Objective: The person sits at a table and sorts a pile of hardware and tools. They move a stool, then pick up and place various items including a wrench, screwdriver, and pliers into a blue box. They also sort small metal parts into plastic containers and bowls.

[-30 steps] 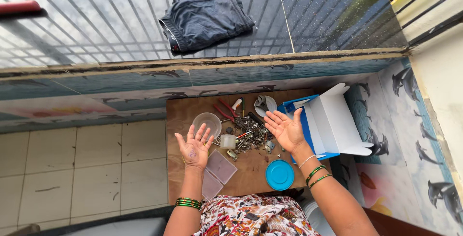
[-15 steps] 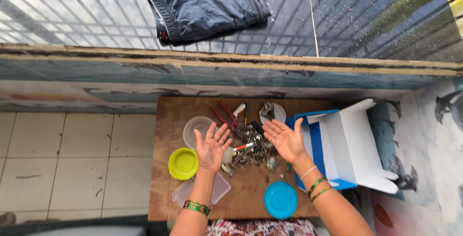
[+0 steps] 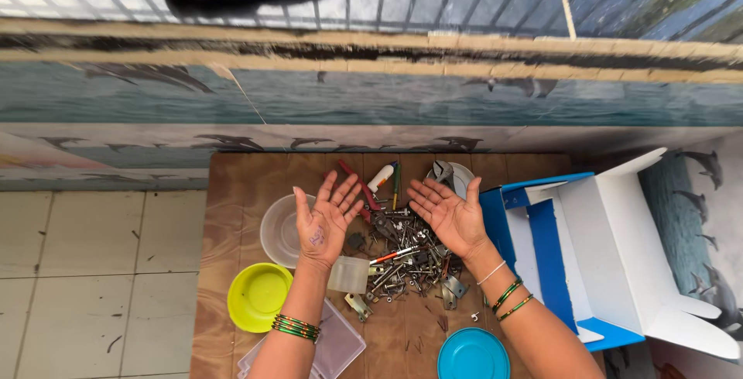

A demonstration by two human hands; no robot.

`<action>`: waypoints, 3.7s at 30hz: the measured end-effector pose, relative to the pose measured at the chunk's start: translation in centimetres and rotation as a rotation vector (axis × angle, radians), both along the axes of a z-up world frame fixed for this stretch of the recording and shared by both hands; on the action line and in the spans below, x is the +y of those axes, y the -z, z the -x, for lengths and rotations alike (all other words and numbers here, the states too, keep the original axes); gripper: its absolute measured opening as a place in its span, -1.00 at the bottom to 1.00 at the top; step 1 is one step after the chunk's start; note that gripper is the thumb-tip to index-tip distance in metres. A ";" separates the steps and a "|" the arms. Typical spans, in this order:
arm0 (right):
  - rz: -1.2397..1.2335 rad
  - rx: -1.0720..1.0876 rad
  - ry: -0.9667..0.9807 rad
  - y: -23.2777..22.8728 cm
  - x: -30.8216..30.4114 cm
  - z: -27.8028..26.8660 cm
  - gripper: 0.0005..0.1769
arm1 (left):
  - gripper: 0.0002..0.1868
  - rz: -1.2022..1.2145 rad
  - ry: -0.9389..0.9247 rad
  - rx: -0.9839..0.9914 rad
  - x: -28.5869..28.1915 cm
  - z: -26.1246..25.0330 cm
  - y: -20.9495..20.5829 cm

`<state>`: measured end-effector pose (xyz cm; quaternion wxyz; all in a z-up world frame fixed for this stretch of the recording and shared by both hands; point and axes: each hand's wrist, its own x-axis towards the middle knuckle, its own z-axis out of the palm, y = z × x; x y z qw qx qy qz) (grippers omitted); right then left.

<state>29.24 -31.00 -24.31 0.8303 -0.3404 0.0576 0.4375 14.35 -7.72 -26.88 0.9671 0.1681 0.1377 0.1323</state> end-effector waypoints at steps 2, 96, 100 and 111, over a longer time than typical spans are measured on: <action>-0.031 -0.027 -0.024 1.1 -0.1 -0.5 0.25 | -0.05 -0.023 0.003 -0.050 -0.2 -0.4 1.0; 0.191 -0.477 0.042 5.0 -17.5 15.5 0.14 | -0.09 -0.568 0.094 0.071 -16.4 16.7 5.5; 0.247 -0.523 0.037 5.1 -17.6 15.5 0.11 | -0.12 -0.629 0.128 0.089 -17.0 16.7 5.7; 0.274 -0.554 0.016 7.3 -16.3 16.9 0.07 | -0.20 -0.816 0.069 0.126 -17.8 19.3 7.4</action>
